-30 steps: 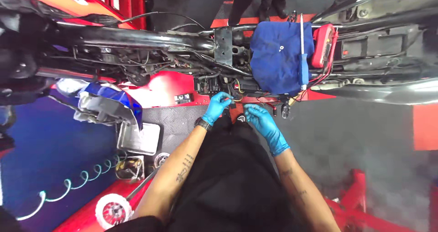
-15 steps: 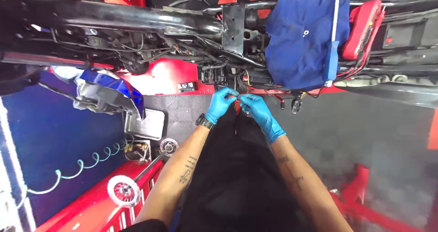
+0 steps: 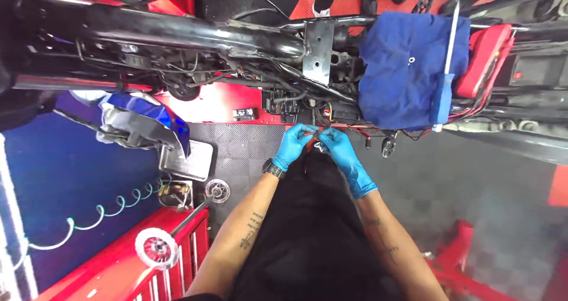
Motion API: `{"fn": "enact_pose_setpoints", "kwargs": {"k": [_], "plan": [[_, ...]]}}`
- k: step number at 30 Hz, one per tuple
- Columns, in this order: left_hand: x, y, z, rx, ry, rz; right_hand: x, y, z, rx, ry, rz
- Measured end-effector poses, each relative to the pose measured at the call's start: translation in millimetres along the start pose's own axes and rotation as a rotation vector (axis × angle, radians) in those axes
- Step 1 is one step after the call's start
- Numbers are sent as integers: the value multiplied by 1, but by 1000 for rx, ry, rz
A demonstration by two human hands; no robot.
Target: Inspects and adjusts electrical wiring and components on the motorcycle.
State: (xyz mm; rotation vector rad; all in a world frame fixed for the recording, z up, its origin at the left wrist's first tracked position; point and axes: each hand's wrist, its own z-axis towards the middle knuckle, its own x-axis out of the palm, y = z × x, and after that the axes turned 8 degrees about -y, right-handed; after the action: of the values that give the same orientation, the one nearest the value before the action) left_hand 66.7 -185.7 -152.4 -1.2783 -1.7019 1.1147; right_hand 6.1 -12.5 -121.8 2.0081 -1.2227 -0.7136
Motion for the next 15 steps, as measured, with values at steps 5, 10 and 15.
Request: {"fn": "enact_pose_setpoints", "kwargs": {"k": [5,10,15], "plan": [[-6,-2,8,41,93,129,0,-2,-2,-16,-46,50],[-6,-7,15,122,141,257,-2,-5,-4,-64,-49,124],[0,-13,15,44,98,124,-5,-11,-1,-83,-2,305]]}}
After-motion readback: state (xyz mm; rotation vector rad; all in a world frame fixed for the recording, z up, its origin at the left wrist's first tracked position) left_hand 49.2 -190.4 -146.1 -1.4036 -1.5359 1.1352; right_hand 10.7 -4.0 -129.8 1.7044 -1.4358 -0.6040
